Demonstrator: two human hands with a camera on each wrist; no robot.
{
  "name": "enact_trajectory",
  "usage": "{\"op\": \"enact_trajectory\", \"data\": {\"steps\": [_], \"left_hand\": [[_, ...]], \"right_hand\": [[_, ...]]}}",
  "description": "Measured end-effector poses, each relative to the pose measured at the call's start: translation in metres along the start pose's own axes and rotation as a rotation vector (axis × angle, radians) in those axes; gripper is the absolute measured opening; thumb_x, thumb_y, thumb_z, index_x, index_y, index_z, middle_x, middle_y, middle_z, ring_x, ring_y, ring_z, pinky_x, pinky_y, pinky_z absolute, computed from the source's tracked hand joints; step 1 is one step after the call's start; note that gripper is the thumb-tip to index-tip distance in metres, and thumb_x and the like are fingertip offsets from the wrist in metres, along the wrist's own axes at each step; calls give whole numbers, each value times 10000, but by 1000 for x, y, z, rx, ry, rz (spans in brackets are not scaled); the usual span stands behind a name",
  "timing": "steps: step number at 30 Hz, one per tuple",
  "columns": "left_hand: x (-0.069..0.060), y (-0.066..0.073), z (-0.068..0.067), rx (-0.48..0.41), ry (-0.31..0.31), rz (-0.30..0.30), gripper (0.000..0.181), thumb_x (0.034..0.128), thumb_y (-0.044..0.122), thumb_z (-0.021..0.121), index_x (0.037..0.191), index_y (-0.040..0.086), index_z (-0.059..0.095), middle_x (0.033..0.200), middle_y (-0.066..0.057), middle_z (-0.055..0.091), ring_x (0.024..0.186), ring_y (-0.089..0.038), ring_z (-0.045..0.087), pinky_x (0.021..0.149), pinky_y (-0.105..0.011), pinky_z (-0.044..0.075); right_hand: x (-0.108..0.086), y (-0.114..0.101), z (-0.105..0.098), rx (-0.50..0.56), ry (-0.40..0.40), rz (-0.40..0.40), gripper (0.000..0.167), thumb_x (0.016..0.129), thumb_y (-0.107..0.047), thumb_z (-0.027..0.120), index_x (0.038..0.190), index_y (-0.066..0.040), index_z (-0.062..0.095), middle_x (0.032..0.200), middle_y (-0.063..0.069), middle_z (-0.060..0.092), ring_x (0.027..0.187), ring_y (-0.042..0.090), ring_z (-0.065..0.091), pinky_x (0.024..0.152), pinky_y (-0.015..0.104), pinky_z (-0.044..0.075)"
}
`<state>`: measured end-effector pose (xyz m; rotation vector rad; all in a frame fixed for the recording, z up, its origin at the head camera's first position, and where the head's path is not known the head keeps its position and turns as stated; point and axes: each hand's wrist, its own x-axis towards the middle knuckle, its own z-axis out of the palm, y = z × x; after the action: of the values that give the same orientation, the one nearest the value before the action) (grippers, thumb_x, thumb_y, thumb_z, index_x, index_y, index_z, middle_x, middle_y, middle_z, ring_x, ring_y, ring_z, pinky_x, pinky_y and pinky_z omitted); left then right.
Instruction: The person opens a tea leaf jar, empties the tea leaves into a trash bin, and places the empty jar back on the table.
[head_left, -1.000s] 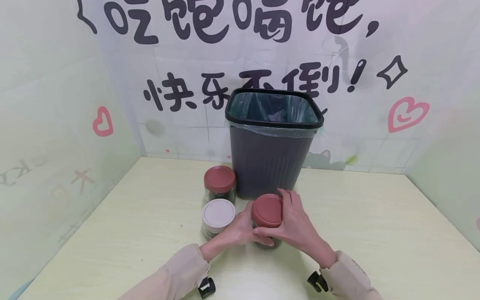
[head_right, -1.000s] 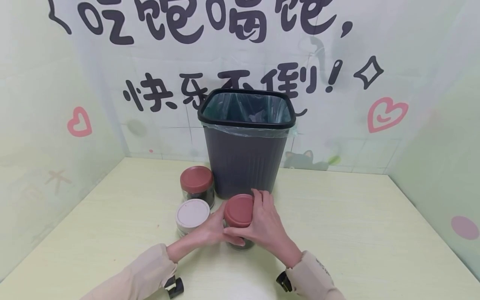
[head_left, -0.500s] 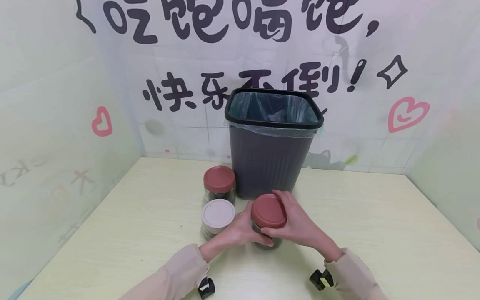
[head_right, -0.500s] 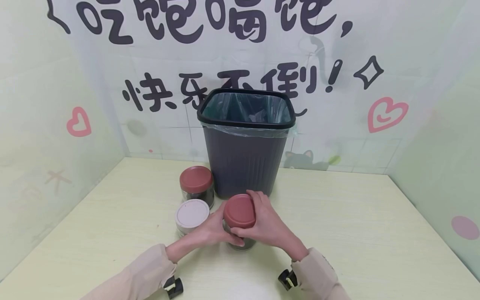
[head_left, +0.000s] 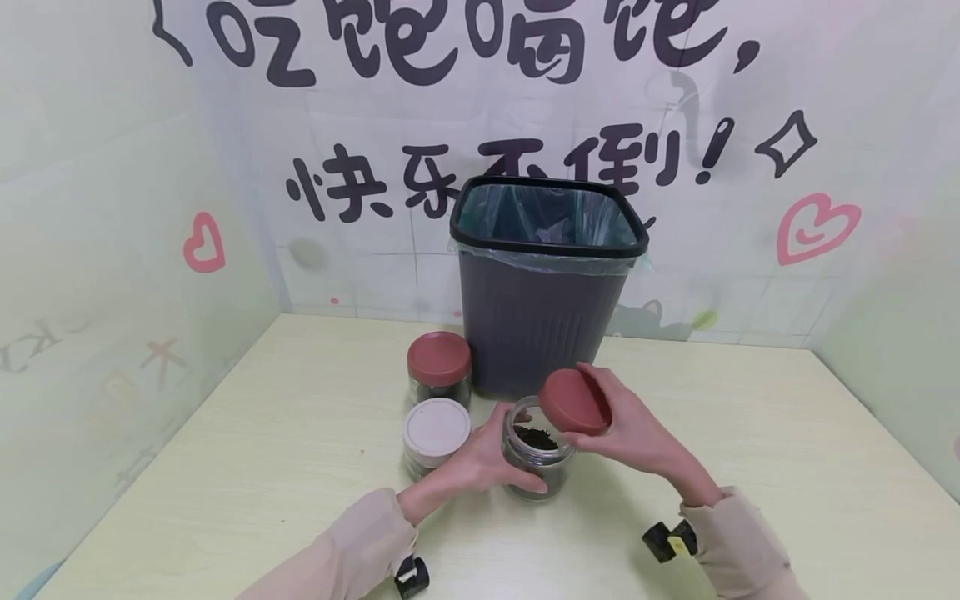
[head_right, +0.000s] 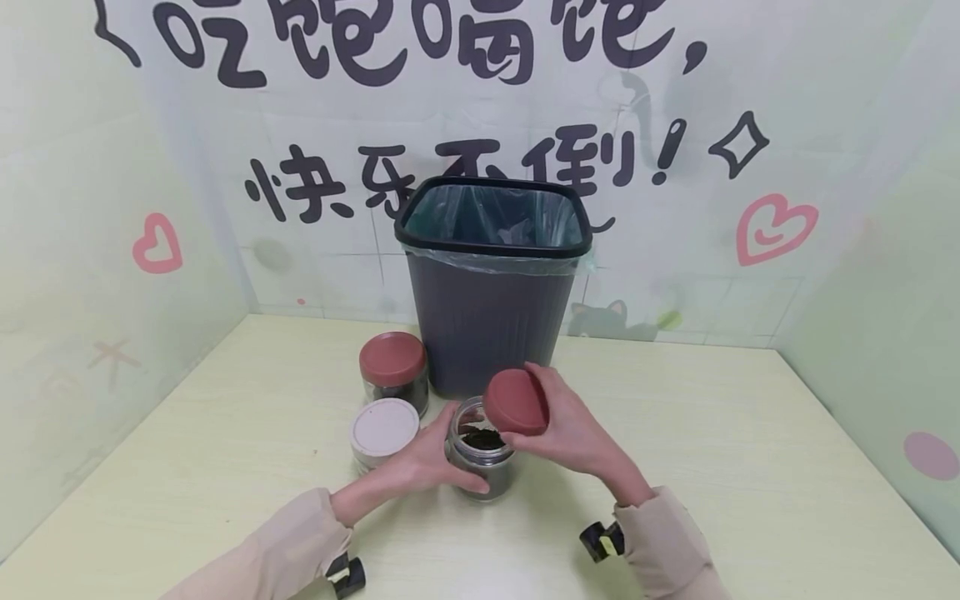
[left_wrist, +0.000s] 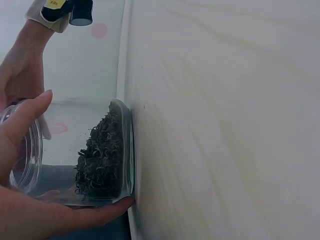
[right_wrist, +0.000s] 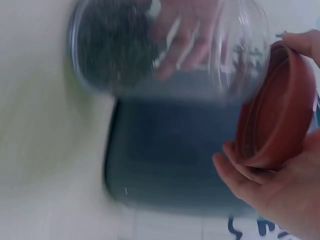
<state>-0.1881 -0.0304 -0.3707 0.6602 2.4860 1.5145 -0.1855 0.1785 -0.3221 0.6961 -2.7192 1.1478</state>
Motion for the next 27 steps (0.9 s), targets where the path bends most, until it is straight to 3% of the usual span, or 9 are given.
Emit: {"op": "enact_trajectory", "data": {"steps": [9, 17, 27], "left_hand": [[-2, 0, 2, 3, 6, -24, 964, 507, 224, 867, 1290, 46, 333, 1240, -131, 486, 1157, -284, 439, 957, -444, 336], [-1, -1, 5, -48, 0, -17, 1043, 485, 151, 874, 1340, 56, 284, 1283, -158, 450, 1188, -287, 414, 981, -446, 309], [1, -6, 6, 5, -9, -19, 944, 494, 184, 870, 1286, 46, 373, 1225, -103, 503, 1122, -239, 467, 950, -407, 340]], "right_hand": [[-4, 32, -14, -222, 14, 123, 770, 681, -323, 742, 1219, 110, 402, 1052, 208, 496, 862, 280, 521, 661, 338, 488], [3, 63, -5, -331, -109, 116, 763, 620, -294, 767, 1142, 156, 440, 974, 191, 514, 823, 257, 515, 673, 343, 469], [9, 78, 3, -411, -137, 141, 812, 578, -300, 798, 1121, 181, 433, 933, 210, 513, 823, 306, 505, 722, 423, 465]]}}
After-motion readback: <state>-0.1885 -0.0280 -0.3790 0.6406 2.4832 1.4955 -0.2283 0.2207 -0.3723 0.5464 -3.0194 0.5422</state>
